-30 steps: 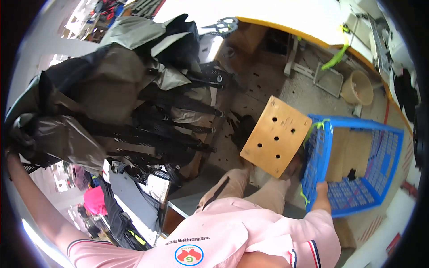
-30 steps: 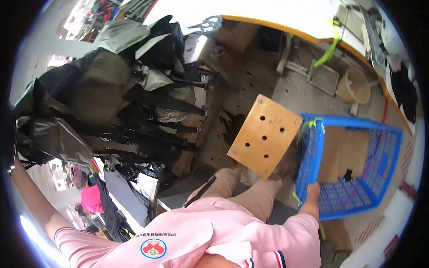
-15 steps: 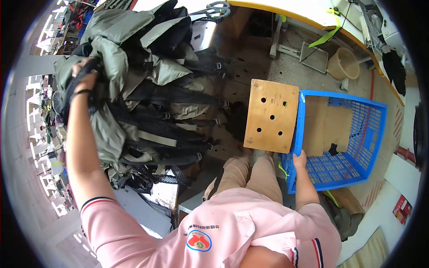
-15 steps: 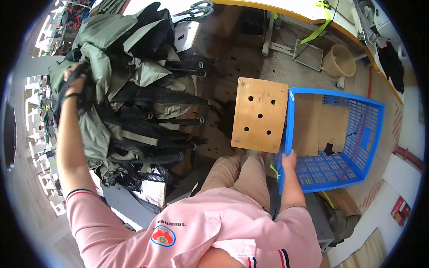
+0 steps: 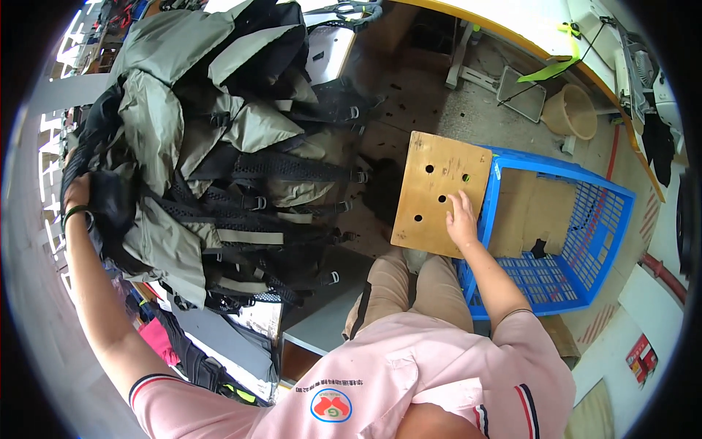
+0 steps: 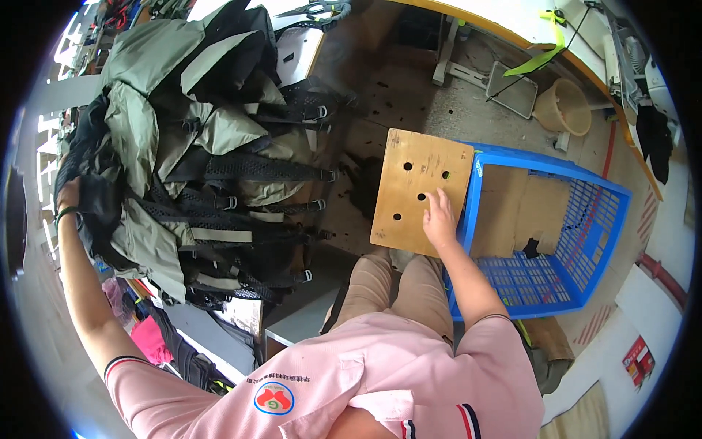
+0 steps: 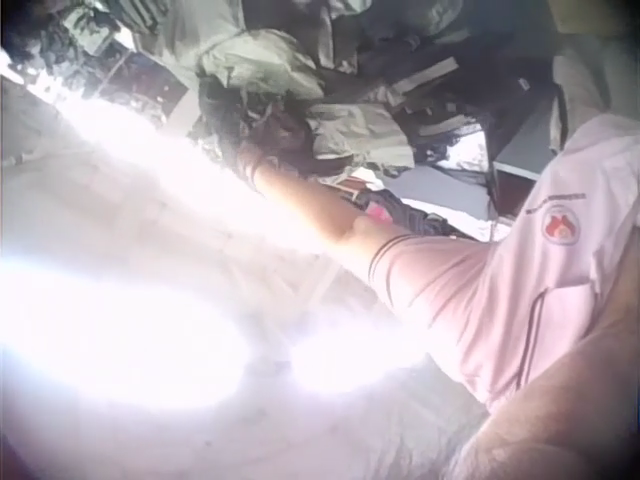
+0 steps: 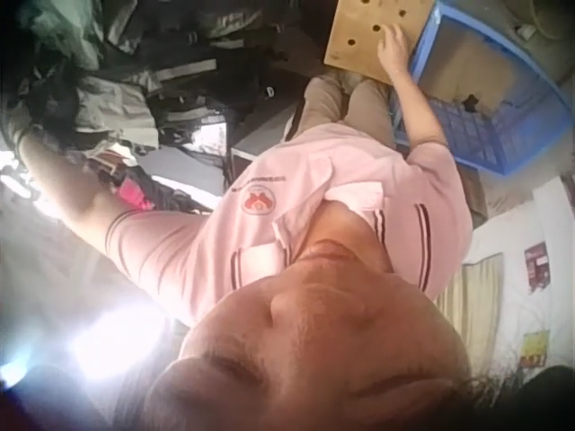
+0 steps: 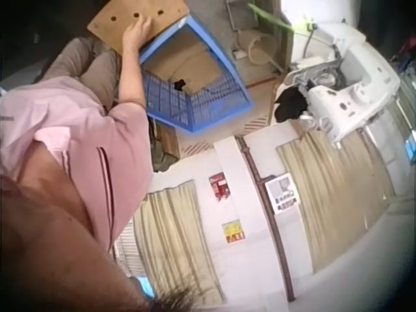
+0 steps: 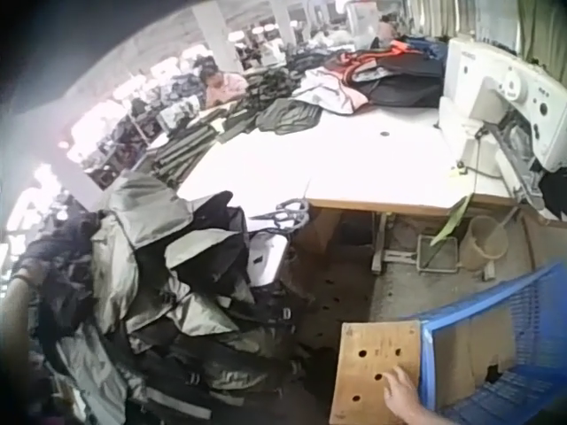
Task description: Trim excess fabric from a green backpack component using scissors.
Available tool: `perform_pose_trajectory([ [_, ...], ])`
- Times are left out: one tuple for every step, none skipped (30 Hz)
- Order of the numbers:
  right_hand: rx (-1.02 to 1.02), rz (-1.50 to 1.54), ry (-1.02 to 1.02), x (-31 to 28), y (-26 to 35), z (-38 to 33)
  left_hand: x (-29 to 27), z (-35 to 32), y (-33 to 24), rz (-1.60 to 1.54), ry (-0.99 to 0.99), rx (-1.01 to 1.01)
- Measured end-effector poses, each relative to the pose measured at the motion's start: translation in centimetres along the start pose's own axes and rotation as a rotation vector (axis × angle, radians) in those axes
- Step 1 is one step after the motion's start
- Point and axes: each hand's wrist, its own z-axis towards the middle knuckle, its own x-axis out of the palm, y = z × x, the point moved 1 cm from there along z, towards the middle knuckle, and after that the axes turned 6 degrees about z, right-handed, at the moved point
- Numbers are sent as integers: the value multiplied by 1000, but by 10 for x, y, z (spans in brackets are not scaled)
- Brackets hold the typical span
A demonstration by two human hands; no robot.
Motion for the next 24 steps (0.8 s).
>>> perform_pose_trajectory([
  [13, -15, 23, -1, 2, 8, -9, 10, -3, 4, -110, 28],
  [22, -28, 48, -2, 4, 16, -18, 16, -3, 8, -219, 52],
  [33, -35, 45, -3, 6, 24, -28, 19, -3, 10, -330, 77],
  [-10, -79, 22, -4, 8, 32, -37, 20, -1, 14, -440, 102],
  [-51, -123, -2, -4, 7, 40, -48, 20, -2, 16, -553, 127],
  [-40, -129, -2, -2, 1, 48, -57, 20, -5, 16, -662, 151],
  [-21, -157, 39, 3, -6, 55, -63, 20, -10, 15, -770, 176],
  [3, -183, 81, 8, -13, 55, -59, 20, -40, 10, -770, 194],
  [26, -192, 81, 10, -21, 51, -48, 18, -88, -726, -622, 29],
  [22, -267, 85, 16, -25, 49, -28, 14, -119, -1426, -394, -170],
  [-34, -300, 102, 32, -13, 56, 12, 18, -80, -1015, -655, 3],
  [-72, -251, 120, 48, -5, 63, 38, 17, -32, -569, -852, 178],
  [-32, -313, 112, 41, -21, 58, 38, 13, -91, -596, -832, 230],
  [-21, -347, 107, 38, -28, 53, 32, -6, -110, -507, -922, 325],
  [-25, -340, 115, 39, -29, 53, 34, -17, -100, -404, -943, 332],
  [-39, -328, 114, 42, -29, 55, 36, -30, -87, -297, -962, 335],
  [-43, -321, 106, 41, -31, 55, 34, -47, -81, -253, -940, 408],
  [-43, -315, 112, 42, -33, 54, 25, -67, -81, -205, -913, 479],
  [-34, -347, 94, 37, -46, 49, -17, -106, -145, -971, -565, 303],
  [-74, -335, 73, 41, -46, 50, -32, -137, -145, -1000, -385, 395],
  [-117, -325, 50, 44, -42, 53, -29, -156, -142, -979, -340, 459],
  [-138, -295, 46, 43, -43, 52, -43, -174, -155, -902, -243, 432],
  [-129, -326, 44, 42, -43, 52, -36, -176, -162, -809, -411, 461],
  [-112, -364, 42, 42, -44, 52, -34, -176, -170, -756, -428, 395],
])
